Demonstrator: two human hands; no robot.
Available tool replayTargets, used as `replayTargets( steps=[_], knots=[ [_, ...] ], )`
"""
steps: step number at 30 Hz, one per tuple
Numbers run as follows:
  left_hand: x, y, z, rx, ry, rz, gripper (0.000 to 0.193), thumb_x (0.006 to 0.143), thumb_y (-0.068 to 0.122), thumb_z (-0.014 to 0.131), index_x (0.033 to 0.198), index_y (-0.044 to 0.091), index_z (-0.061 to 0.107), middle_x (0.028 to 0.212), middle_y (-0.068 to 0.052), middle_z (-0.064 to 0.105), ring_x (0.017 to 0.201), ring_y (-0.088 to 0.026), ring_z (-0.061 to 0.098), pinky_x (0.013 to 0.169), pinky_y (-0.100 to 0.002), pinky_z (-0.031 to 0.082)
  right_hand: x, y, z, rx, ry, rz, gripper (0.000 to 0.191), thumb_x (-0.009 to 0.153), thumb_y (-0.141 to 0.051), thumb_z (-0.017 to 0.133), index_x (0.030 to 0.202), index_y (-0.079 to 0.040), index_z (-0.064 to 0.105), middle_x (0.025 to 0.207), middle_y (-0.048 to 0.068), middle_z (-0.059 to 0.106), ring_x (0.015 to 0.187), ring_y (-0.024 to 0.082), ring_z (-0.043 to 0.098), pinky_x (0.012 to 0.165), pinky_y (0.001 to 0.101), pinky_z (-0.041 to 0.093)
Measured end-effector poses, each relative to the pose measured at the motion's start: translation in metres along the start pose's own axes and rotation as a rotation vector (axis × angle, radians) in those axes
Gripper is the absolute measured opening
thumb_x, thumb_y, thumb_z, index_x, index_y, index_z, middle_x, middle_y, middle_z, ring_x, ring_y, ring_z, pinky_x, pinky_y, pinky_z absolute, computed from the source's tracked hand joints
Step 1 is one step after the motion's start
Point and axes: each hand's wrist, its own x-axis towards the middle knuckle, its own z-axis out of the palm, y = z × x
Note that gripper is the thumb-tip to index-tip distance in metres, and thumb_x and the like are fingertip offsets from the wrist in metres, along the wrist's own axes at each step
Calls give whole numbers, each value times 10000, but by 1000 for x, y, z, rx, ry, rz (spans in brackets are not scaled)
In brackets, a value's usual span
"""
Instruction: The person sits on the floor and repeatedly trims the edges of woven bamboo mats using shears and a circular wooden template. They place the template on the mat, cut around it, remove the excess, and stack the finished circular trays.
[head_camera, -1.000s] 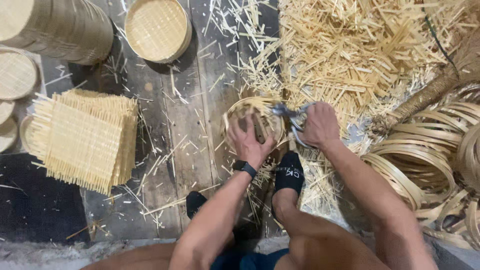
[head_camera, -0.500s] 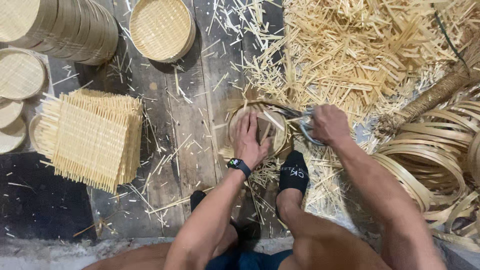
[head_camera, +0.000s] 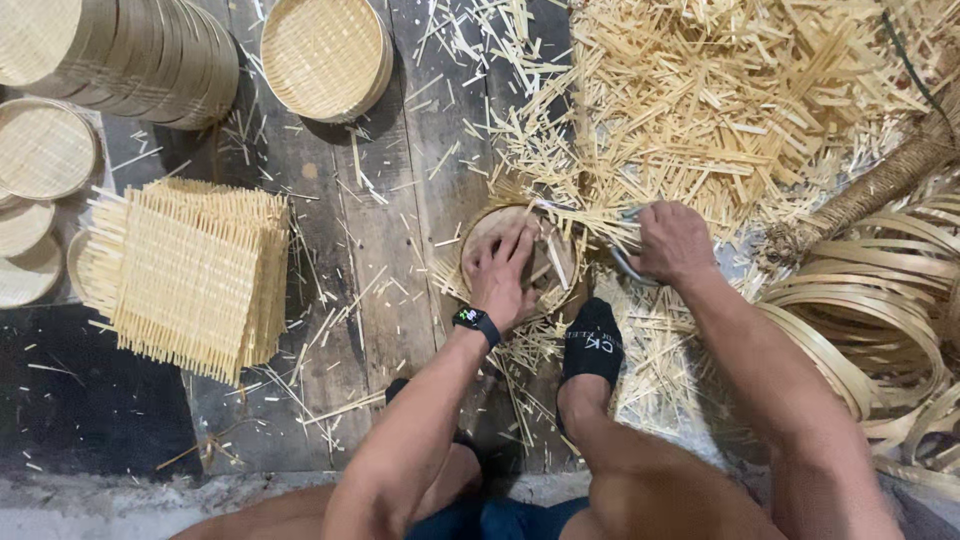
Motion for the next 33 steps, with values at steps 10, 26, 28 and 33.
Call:
replayTargets(
  steps=[10, 26, 28, 33],
  knots=[
    [1, 20, -20, -5, -19, -194, 1125, 548, 378, 889, 1554, 304, 391, 1609, -246, 191, 1445, -503, 194, 1147, -677, 152, 1, 11, -4, 86, -262, 57, 513, 903, -578, 630, 993, -72, 626, 860, 80, 553, 783, 209, 547, 693, 376, 555],
    [3, 7, -21, -122, -70, -10, 745, 558, 299, 915, 1275, 290, 710, 1563, -181, 285, 1435, -464, 284, 1160, -643, 259, -6, 15, 20, 47, -160, 17, 505, 828, -491, 672, 1034, -30, 656, 942, 129, 610, 884, 234, 588, 811, 386, 539],
    [8, 2, -25, -102, -134, 70, 723, 581, 283, 919, 1272, 342, 718, 1551, -174, 292, 1404, -484, 284, 1161, -647, 250, 1, 5, 24, 1, -106, -10, 575, 736, -527, 711, 1019, -29, 655, 947, 124, 617, 893, 233, 593, 822, 366, 543],
    [5, 5, -21, -4, -62, 40, 829, 549, 277, 908, 1326, 403, 650, 1581, -155, 283, 1469, -462, 276, 1194, -645, 208, 5, 4, 26, 99, -263, 62, 354, 951, -369, 622, 1106, -52, 650, 961, 131, 655, 884, 237, 633, 773, 402, 559]
  ],
)
